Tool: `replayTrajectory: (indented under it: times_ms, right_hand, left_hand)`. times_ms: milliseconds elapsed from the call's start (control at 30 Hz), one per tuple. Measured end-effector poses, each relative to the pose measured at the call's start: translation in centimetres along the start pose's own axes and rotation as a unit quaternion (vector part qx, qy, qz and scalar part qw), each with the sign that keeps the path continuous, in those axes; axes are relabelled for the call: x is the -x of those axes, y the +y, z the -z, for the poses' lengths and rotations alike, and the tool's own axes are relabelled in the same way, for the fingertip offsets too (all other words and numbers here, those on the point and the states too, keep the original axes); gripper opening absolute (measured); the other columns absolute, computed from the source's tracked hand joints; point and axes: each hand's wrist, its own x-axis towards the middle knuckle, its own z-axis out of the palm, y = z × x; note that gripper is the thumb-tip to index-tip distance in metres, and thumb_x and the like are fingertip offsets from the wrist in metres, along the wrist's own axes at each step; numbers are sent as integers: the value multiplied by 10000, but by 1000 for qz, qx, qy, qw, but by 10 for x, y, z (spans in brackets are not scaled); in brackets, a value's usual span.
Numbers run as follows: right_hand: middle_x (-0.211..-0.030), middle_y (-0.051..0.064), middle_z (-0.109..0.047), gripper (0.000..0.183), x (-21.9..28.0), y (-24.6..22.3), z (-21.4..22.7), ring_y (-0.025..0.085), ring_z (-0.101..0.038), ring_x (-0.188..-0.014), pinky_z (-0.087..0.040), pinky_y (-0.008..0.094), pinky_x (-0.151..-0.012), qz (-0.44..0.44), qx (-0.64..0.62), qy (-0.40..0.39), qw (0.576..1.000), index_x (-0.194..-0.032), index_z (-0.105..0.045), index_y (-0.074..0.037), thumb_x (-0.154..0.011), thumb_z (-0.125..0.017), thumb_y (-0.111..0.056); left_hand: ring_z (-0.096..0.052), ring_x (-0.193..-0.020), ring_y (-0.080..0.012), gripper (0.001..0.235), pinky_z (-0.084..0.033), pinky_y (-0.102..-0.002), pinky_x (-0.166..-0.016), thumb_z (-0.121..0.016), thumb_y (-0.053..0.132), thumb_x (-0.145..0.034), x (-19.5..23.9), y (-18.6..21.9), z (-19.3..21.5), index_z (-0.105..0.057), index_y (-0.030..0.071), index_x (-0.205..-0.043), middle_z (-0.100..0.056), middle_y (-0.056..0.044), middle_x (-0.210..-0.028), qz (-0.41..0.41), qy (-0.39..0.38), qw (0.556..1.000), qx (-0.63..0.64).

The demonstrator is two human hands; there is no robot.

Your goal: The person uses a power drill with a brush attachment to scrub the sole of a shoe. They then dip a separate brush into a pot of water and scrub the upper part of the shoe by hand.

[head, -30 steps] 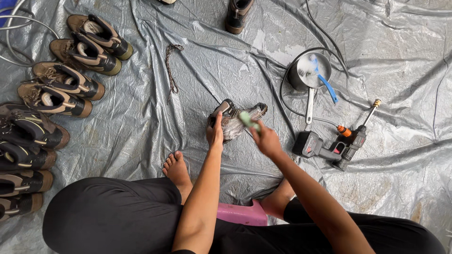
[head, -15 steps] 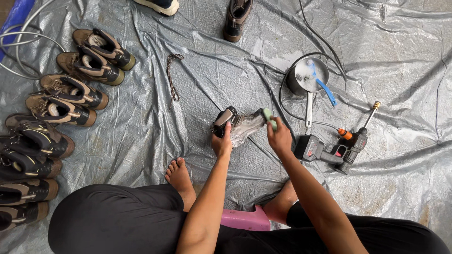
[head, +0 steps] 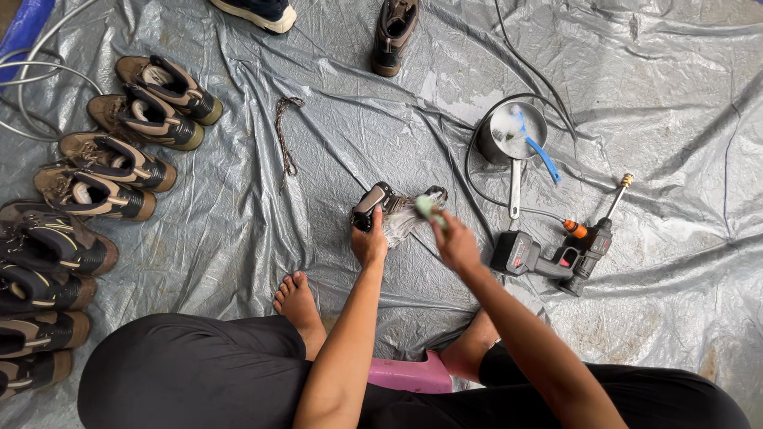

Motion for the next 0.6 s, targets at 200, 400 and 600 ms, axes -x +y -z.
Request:
replayTrajectory:
  times_ms: [200,400,600]
  right_hand:
    - [-920,112,-750,264,21,-4,-24,397,-777,-750,-635,485,-692,164,34,-20,986,-1248,-696,-312,-988,-695,-361]
    - [-940,223,-727,280,3,-26,-8,491,-748,-863,-601,597,-773,52,23,-9,998,-1332,-620,-295,-1071,-613,-397]
    - [-908,252,-743,328,-4,8,-9,497,-745,-822,-599,596,-718,104,4,13,994,-1283,-700,-192,-971,-721,-292]
  left_hand:
    - [-678,-1289,-343,837,-526,-443,-1090,-744,777,-839,-3,-26,10,-722,72,-1288,-759,-192,-1273,39,-9,999,-3]
    - [-651,-1334,-311,892,-500,-411,-1150,-628,825,-895,21,14,19,-709,58,-1344,-731,-182,-1353,73,-10,997,20]
    - [-661,-1313,-322,835,-517,-419,-1116,-664,779,-885,16,13,17,-712,67,-1319,-751,-169,-1300,52,-22,998,29]
